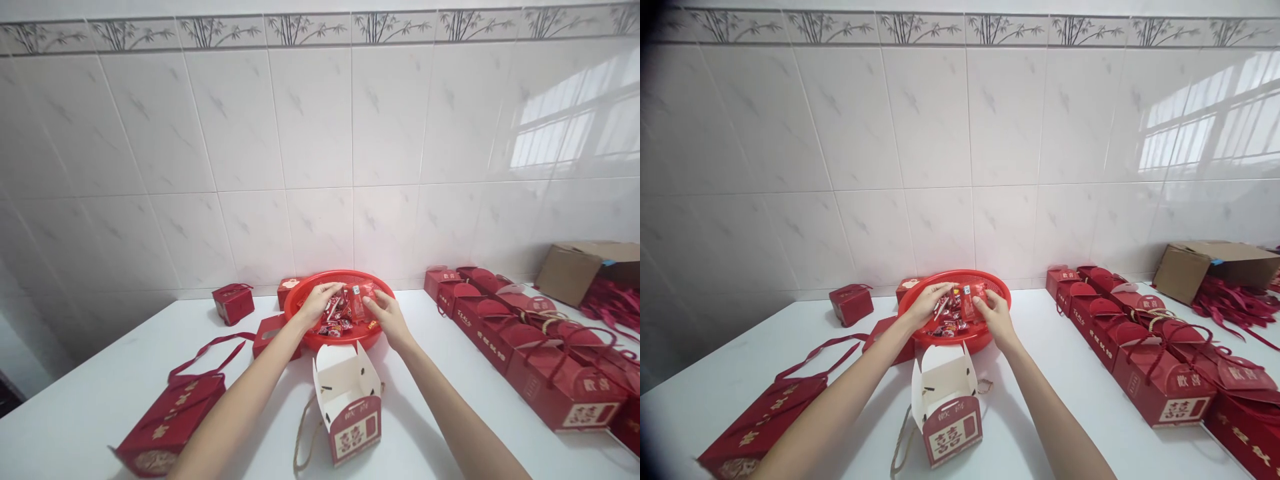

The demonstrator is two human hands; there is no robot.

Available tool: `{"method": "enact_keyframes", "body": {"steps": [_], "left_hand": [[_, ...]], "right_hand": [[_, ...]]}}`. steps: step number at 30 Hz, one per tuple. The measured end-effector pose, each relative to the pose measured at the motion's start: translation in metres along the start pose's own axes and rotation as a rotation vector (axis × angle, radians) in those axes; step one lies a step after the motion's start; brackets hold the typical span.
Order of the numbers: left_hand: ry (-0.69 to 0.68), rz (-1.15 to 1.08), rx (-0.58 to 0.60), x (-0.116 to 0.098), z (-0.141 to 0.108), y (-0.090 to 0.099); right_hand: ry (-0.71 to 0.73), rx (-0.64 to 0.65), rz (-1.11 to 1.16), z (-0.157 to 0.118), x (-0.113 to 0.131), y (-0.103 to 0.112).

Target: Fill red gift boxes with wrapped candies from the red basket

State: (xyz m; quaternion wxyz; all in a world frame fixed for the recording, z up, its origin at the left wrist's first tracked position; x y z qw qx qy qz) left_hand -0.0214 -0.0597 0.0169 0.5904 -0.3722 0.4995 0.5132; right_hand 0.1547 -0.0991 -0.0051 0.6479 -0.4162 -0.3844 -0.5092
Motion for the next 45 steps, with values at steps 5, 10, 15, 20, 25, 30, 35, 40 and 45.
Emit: {"method": "enact_keyframes", "body": {"steps": [5, 10, 15, 20, 25, 30, 35, 40, 45], "left_hand": [[-0.001, -0.056, -0.092, 0.013, 0.005, 0.009], [-0.009, -0.067, -0.118, 0.021, 0.009, 0.007], [-0.024, -0.063, -0.135, 0.025, 0.011, 0.005], [-0.025, -0.058, -0.162, 0.025, 0.008, 0.005], [-0.017, -0.064, -0.185, 0.022, 0.003, 0.001], [0.032, -0.093, -0.152, 0.025, 0.002, -0.003], [0.056, -0.101, -0.142, 0.028, 0.001, -0.004], [0.056, -0.086, -0.172, 0.029, 0.000, -0.003], [0.046, -0.065, -0.184, 0.029, 0.000, -0.003]], "right_hand": [[-0.047, -0.077, 0.155, -0.003, -0.005, 0.010], [-0.079, -0.092, 0.232, -0.005, -0.006, 0.014], [-0.098, -0.102, 0.253, -0.004, -0.006, 0.015], [-0.098, -0.105, 0.234, -0.003, -0.007, 0.016], [-0.078, -0.104, 0.192, -0.002, -0.010, 0.015], [-0.016, -0.113, 0.165, -0.001, -0.009, 0.016], [0.066, -0.138, 0.081, -0.002, -0.005, 0.018], [0.062, -0.157, 0.040, -0.001, -0.006, 0.019], [-0.038, -0.153, 0.064, 0.001, -0.008, 0.021]]}}
Point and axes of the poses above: each hand's wrist, its own z-axis towards the middle knuckle, its own y-axis out of the back of the hand, x = y × z, the point moved 3 cm from there along z, towards the middle knuckle
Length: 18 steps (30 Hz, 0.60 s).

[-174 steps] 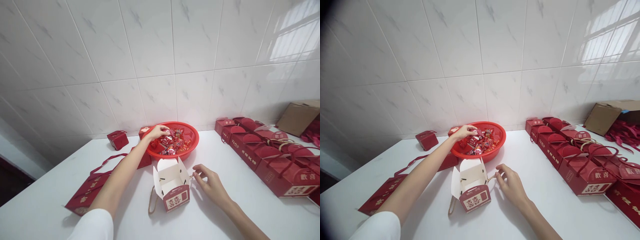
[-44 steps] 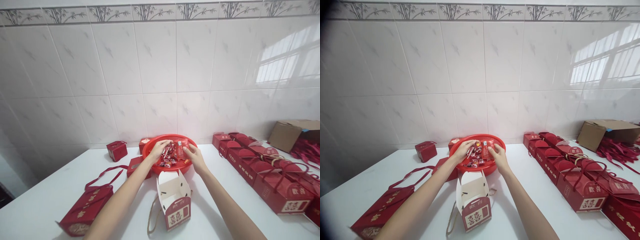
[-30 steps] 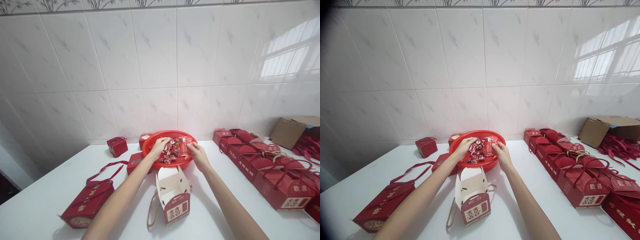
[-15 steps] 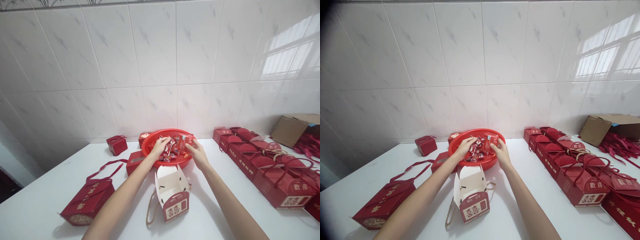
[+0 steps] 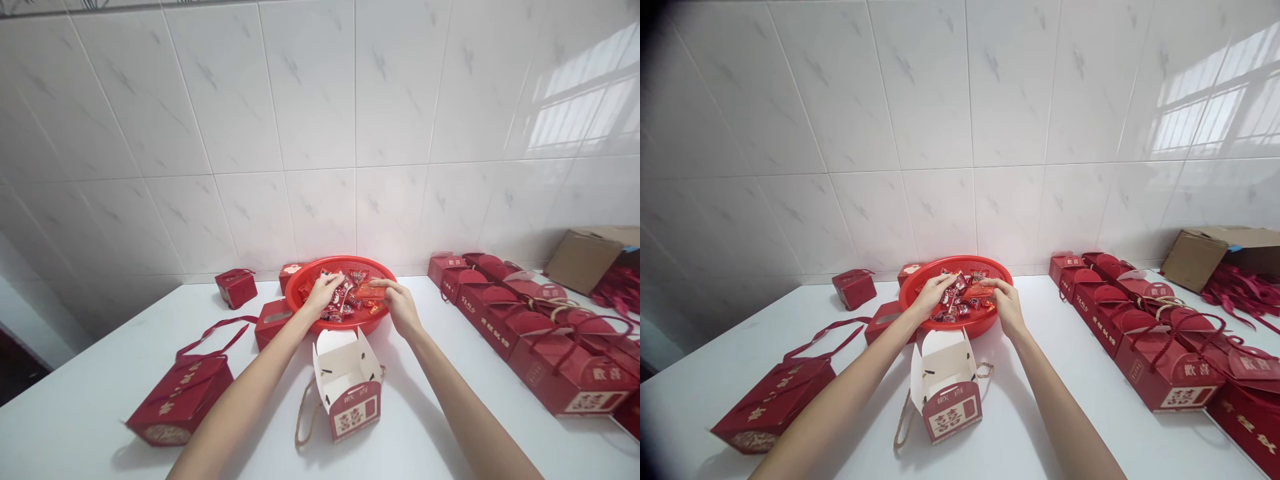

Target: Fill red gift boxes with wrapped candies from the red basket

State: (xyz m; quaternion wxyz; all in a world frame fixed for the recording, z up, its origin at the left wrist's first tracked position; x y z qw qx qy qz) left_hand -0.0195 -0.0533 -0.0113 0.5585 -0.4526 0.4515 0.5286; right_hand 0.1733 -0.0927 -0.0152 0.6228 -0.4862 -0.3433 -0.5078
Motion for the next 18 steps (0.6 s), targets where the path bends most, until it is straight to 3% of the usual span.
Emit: {"method": "enact_keyframes", "body": {"steps": [9, 18], "left_hand": [[-0.013, 0.021, 0.041, 0.001, 0.001, -0.001], [-0.068, 0.055, 0.232, -0.012, -0.011, -0.012]], "right_hand": [[-0.022, -0.067, -0.043, -0.003, -0.001, -0.001], [0.004, -0.020, -0.060, -0.008, 0.000, -0.018]]}}
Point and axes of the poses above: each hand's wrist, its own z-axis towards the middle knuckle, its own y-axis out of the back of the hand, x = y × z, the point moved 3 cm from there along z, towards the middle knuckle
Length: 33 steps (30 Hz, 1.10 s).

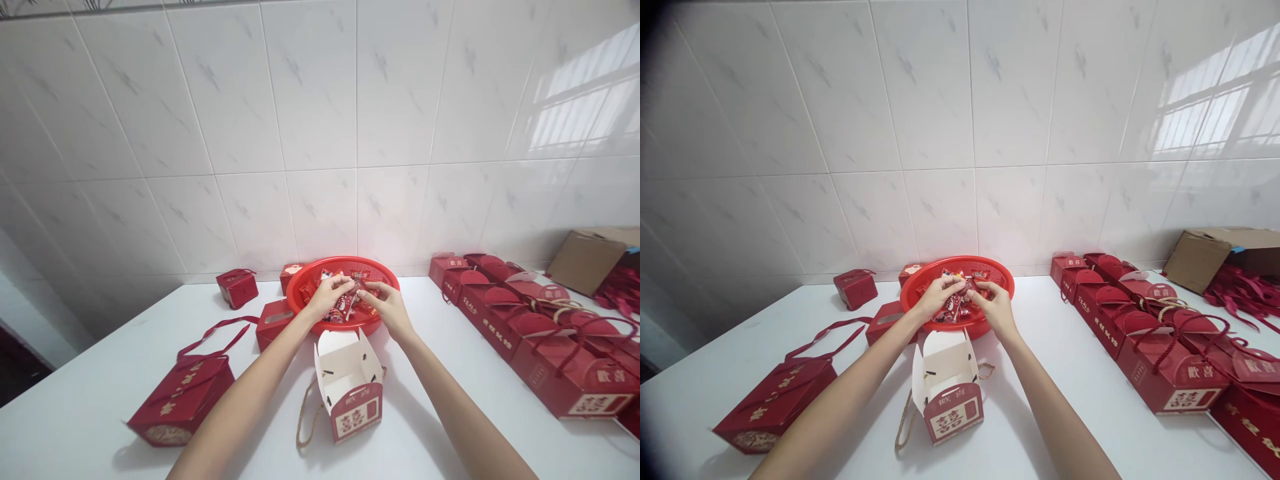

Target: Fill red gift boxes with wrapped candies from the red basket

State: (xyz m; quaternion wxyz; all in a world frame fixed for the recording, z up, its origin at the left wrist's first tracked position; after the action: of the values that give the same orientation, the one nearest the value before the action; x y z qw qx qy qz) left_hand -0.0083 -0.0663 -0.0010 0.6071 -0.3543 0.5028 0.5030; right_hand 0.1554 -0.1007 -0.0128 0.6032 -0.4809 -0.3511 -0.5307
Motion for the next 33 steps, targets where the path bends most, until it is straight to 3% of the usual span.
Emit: {"method": "enact_keyframes", "body": {"steps": [4, 9, 12, 20, 25, 33], "left_hand": [[-0.002, 0.031, 0.008, 0.001, 0.000, -0.001], [0.018, 0.048, -0.179, 0.012, 0.006, 0.013], [0.072, 0.064, -0.211, 0.018, 0.009, 0.021], [0.133, 0.299, 0.045, 0.014, 0.038, 0.023], [0.179, 0.479, 0.248, 0.029, 0.064, 0.004], [0.090, 0.526, 0.221, 0.068, 0.089, -0.036]], "right_hand": [[-0.009, 0.010, 0.012, -0.001, -0.001, -0.003], [-0.046, -0.043, 0.139, 0.004, -0.002, 0.006], [-0.069, -0.099, 0.220, 0.010, -0.005, 0.015], [-0.111, -0.138, 0.336, 0.016, -0.010, 0.023], [-0.119, -0.146, 0.357, 0.016, -0.011, 0.022], [-0.112, -0.174, 0.388, 0.016, -0.014, 0.022]]}}
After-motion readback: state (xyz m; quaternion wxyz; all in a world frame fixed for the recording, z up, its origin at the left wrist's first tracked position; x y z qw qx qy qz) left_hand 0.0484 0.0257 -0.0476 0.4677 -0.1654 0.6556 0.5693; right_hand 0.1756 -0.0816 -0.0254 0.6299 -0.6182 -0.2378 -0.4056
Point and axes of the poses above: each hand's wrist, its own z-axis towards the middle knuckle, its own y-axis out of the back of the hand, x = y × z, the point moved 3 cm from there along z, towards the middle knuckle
